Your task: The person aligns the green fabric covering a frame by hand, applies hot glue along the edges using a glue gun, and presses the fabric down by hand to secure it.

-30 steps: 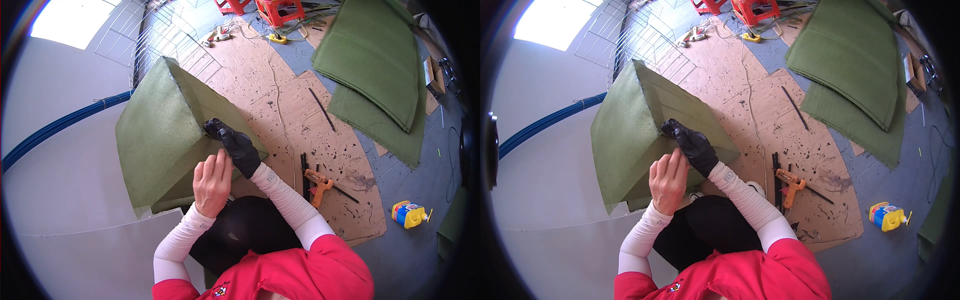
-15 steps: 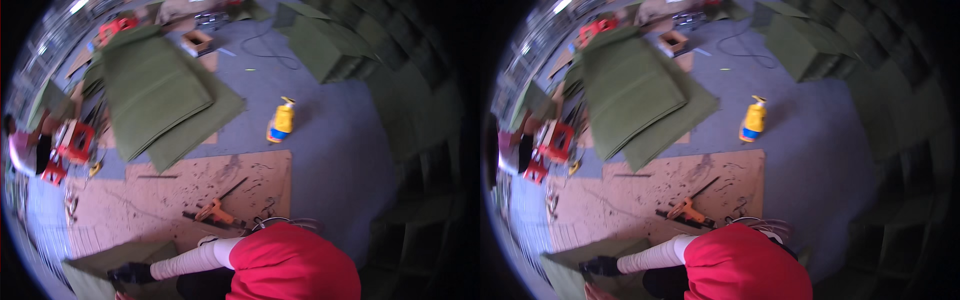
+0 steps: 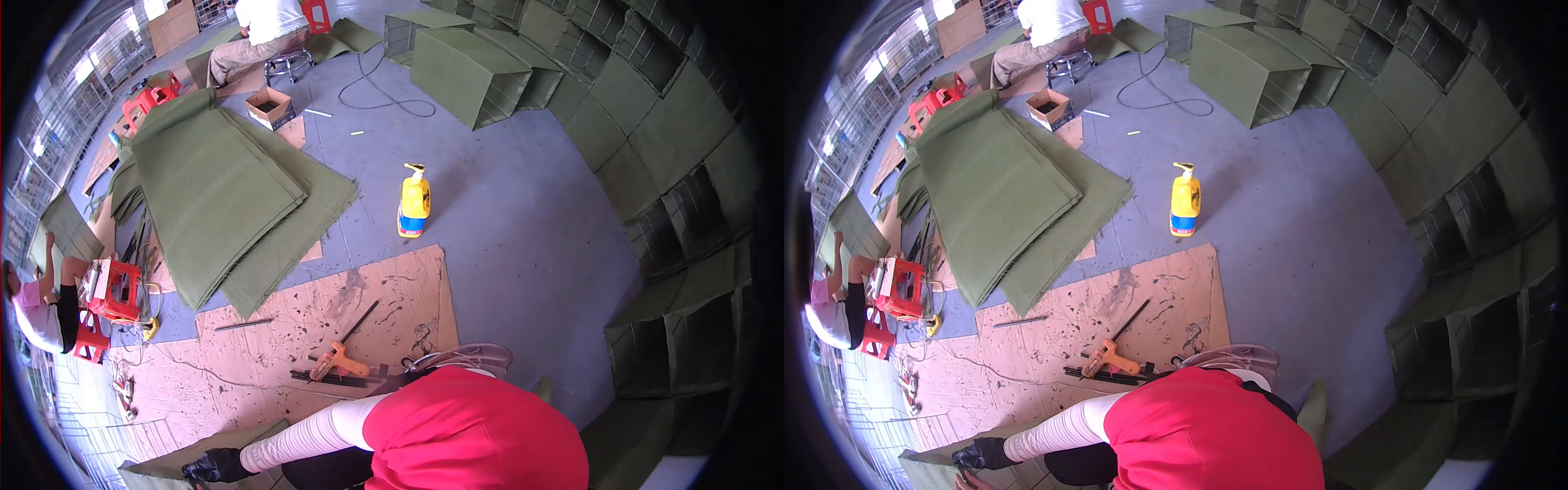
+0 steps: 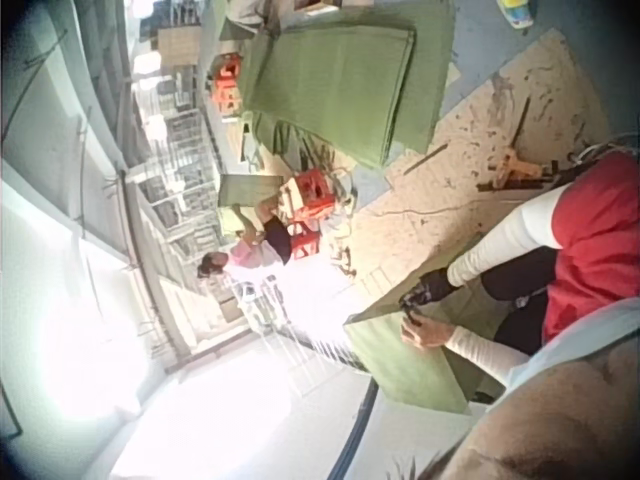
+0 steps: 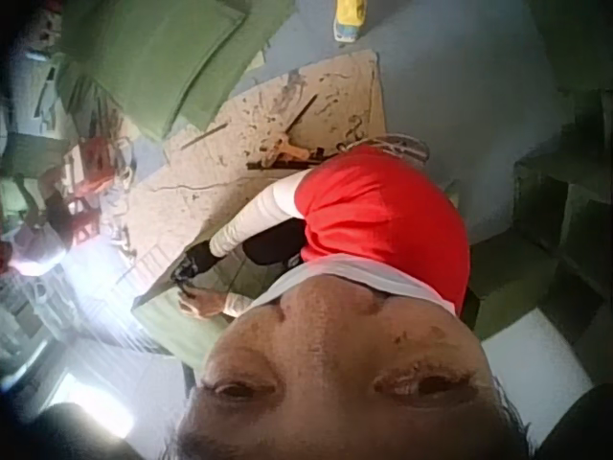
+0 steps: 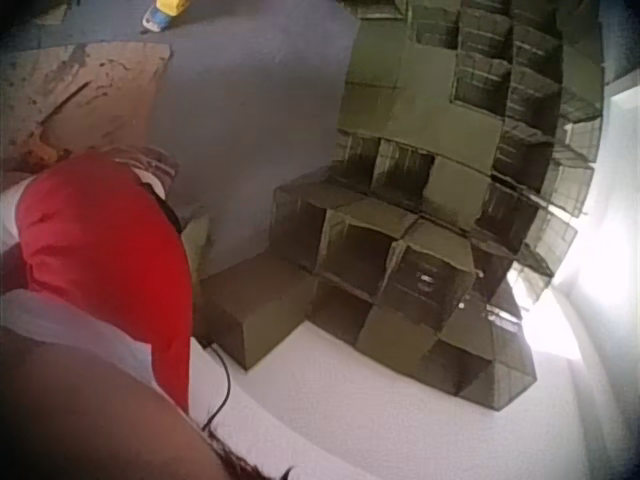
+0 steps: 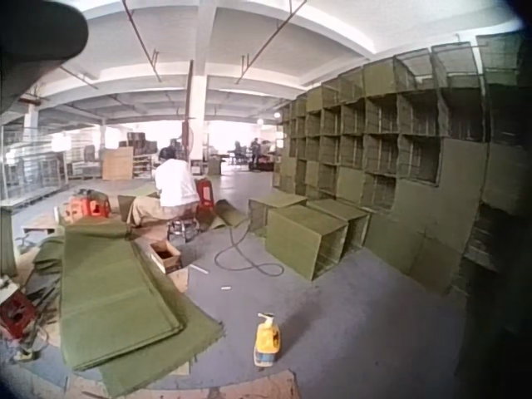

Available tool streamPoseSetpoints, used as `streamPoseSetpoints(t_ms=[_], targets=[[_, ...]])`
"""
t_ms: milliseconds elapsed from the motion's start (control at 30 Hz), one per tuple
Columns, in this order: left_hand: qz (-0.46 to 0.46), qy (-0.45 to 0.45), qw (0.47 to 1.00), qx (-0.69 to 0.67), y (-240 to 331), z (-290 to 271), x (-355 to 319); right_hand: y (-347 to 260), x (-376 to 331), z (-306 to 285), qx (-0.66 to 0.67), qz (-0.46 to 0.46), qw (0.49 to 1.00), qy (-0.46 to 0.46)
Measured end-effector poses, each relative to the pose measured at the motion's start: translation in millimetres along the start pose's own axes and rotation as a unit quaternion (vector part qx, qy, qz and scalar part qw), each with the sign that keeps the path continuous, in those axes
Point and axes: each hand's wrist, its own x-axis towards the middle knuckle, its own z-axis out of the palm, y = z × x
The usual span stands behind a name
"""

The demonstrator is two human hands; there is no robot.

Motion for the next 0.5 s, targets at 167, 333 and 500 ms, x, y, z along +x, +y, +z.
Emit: streamPoseSetpoints(t_ms=[167,333,500], targets=[[0.002,-0.009,1.0,-0.016,13.4,-1.3,3.9,-6.5,7.2,-3.1,-0.003,-0.019,1.0,0.009],[0.006,-0.007,1.0,-0.017,22.5,-4.1,6.1,-5.1,7.3,-5.5,-0.006,-0.035,0.999,0.025],[-0.063,-0.025,0.998,0.0,25.5,-6.4,12.0,-1.8,-0.4,-4.2,-0.001,-0.049,0.998,0.035]])
